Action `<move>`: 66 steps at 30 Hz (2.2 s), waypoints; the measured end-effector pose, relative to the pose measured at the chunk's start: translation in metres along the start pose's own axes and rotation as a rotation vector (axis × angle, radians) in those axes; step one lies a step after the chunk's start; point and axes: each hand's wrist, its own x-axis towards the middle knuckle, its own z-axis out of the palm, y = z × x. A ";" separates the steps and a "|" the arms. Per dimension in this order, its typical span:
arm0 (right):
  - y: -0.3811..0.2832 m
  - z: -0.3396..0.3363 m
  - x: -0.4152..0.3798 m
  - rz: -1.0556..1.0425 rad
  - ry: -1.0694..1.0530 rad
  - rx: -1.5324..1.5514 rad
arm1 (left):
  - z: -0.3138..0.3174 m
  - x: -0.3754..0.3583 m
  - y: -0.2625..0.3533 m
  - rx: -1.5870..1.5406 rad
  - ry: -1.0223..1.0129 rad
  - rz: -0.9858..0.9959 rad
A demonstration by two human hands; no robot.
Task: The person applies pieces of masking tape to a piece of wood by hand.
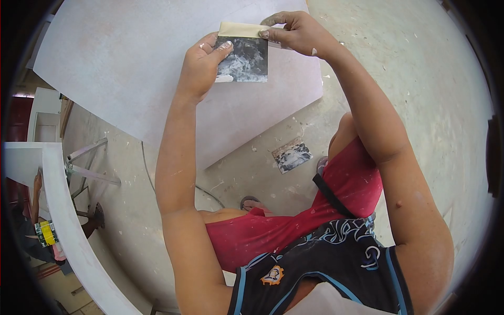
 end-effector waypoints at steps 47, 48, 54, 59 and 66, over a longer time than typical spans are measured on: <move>-0.007 0.001 -0.006 -0.208 0.137 -0.098 | 0.006 0.016 -0.007 0.473 0.281 0.067; -0.005 0.001 -0.005 -0.253 0.172 -0.135 | 0.007 0.014 -0.002 0.400 0.273 0.045; 0.007 0.012 0.002 -0.299 0.263 -0.335 | 0.013 0.005 0.008 0.184 0.319 0.048; 0.006 0.012 0.003 -0.258 0.227 -0.346 | 0.014 -0.001 0.016 0.081 0.303 0.027; 0.008 0.011 0.004 -0.152 0.202 -0.308 | 0.014 0.001 0.013 0.047 0.307 0.062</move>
